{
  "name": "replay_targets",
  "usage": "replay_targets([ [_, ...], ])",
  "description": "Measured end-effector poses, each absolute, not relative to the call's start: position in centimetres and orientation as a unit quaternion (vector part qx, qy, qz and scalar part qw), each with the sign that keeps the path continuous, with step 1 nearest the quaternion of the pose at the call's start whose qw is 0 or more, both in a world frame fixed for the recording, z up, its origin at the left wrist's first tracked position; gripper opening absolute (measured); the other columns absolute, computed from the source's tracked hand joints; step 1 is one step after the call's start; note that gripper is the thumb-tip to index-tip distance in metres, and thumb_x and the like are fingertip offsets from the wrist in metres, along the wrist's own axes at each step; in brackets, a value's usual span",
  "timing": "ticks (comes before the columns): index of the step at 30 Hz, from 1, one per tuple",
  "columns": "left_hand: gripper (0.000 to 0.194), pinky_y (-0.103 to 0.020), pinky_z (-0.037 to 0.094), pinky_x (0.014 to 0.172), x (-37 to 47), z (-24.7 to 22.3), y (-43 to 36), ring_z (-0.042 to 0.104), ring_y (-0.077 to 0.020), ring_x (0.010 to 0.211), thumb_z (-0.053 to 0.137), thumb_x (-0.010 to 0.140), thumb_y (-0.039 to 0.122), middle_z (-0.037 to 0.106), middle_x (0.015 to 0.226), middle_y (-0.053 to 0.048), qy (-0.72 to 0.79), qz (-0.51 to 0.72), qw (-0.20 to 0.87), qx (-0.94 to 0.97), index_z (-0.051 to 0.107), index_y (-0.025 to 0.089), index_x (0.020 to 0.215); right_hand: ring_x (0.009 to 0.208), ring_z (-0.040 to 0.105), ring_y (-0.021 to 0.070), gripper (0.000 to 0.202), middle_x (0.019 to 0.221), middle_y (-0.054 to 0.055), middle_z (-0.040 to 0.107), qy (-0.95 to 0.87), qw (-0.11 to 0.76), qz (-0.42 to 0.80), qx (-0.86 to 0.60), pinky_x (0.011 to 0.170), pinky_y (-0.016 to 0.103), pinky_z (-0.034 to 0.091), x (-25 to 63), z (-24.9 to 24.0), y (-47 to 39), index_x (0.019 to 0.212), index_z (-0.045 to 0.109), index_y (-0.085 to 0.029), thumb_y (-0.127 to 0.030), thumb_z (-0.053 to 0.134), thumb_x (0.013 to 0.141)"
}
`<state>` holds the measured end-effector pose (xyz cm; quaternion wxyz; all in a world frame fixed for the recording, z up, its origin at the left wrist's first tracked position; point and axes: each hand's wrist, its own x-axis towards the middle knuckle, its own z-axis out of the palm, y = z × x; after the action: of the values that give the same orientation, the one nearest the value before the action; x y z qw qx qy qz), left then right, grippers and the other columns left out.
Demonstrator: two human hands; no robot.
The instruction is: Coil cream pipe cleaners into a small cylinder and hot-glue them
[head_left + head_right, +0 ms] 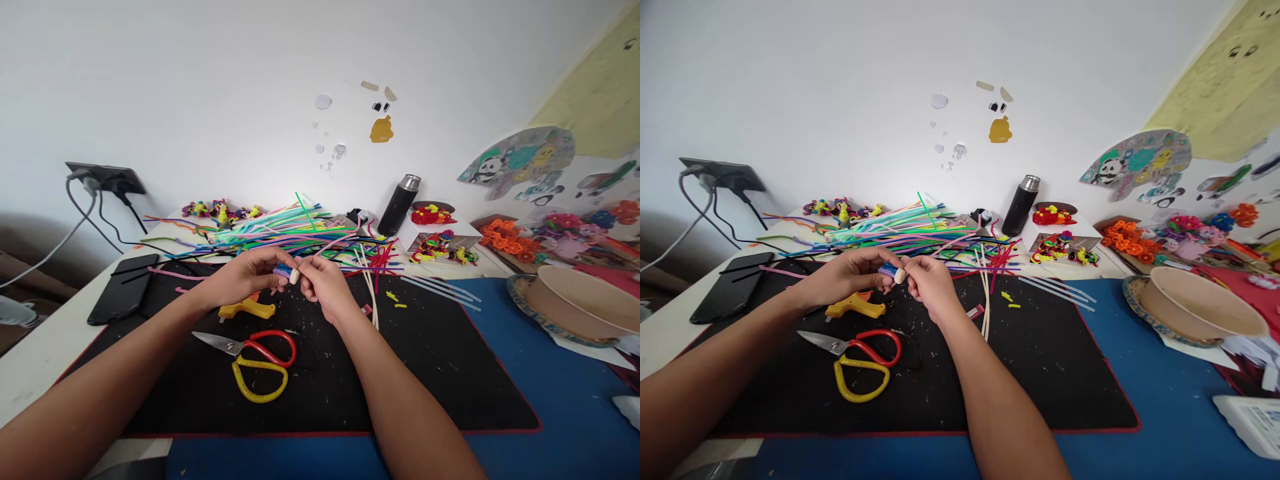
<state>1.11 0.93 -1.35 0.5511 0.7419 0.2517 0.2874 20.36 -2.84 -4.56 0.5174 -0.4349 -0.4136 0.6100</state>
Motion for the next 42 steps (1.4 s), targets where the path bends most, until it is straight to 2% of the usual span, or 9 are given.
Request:
replay_targets([
  [4,0.025,-0.025,0.055,0.065,1.3,-1.0,0.7,0.066,-0.0152,0.075,0.081,0.089,0.032,0.073,0.087,-0.004,0.261,0.289,0.558,0.732,0.074,0.016,0.108,0.038,0.038,0.0050,0.029,0.049,-0.009,0.048,-0.410,0.518,0.611,-0.437,0.038,0.019,0.019,20.2,-4.6,-2.9,0.069,0.059,-0.019,-0.041,0.074,0.079],
  [9,0.030,-0.026,0.056,0.064,1.1,-1.2,0.9,0.068,-0.0162,0.070,0.085,0.086,0.034,0.075,0.081,-0.004,0.278,0.312,0.591,0.691,0.075,0.015,0.107,0.038,0.038,0.0052,0.037,0.050,-0.009,0.048,-0.401,0.522,0.614,-0.436,0.037,0.019,0.018,20.2,-4.7,-2.7,0.070,0.056,-0.020,-0.048,0.077,0.079],
  [16,0.034,-0.022,0.056,0.058,1.2,-1.8,1.3,0.068,-0.0132,0.061,0.094,0.076,0.033,0.077,0.080,-0.004,0.283,0.397,0.663,0.568,0.079,0.015,0.102,0.037,0.038,0.0058,0.037,0.052,-0.010,0.049,-0.408,0.554,0.599,-0.410,0.037,0.020,0.019,20.2,-5.0,-2.5,0.085,0.065,-0.019,-0.054,0.078,0.080],
  [23,0.035,-0.019,0.060,0.058,1.8,-2.4,1.3,0.070,-0.0126,0.059,0.098,0.069,0.025,0.078,0.078,-0.006,0.294,0.387,0.753,0.443,0.081,0.012,0.096,0.038,0.039,0.0070,0.040,0.054,-0.009,0.051,-0.433,0.548,0.599,-0.391,0.037,0.021,0.018,20.0,-4.9,-2.7,0.100,0.070,-0.019,-0.052,0.079,0.080],
  [29,0.022,-0.018,0.059,0.056,2.2,-2.8,1.2,0.070,-0.0125,0.059,0.091,0.075,0.013,0.077,0.077,-0.008,0.303,0.395,0.770,0.399,0.081,0.009,0.094,0.040,0.039,0.0073,0.037,0.052,-0.009,0.051,-0.465,0.550,0.562,-0.406,0.038,0.022,0.022,19.9,-5.4,-2.5,0.090,0.067,-0.019,-0.054,0.078,0.081],
  [33,0.018,-0.018,0.058,0.055,2.4,-3.0,1.2,0.070,-0.0120,0.059,0.087,0.078,0.011,0.077,0.079,-0.008,0.313,0.406,0.763,0.394,0.079,0.008,0.093,0.041,0.040,0.0082,0.037,0.051,-0.009,0.050,-0.475,0.547,0.547,-0.421,0.039,0.022,0.025,19.9,-5.8,-2.4,0.087,0.066,-0.020,-0.055,0.076,0.083],
  [37,0.022,-0.019,0.056,0.055,2.5,-3.1,1.2,0.069,-0.0123,0.059,0.090,0.076,0.017,0.077,0.079,-0.008,0.332,0.414,0.737,0.419,0.079,0.009,0.093,0.041,0.041,0.0089,0.039,0.052,-0.009,0.049,-0.477,0.546,0.537,-0.432,0.040,0.023,0.028,19.8,-6.0,-2.3,0.087,0.066,-0.020,-0.057,0.076,0.082],
  [42,0.037,-0.023,0.054,0.057,2.6,-2.9,1.0,0.069,-0.0161,0.065,0.092,0.076,0.040,0.075,0.079,-0.006,0.353,0.406,0.660,0.523,0.077,0.013,0.096,0.040,0.041,0.0096,0.043,0.053,-0.008,0.050,-0.491,0.542,0.517,-0.445,0.039,0.023,0.028,19.8,-6.5,-2.0,0.084,0.065,-0.021,-0.062,0.076,0.083],
])
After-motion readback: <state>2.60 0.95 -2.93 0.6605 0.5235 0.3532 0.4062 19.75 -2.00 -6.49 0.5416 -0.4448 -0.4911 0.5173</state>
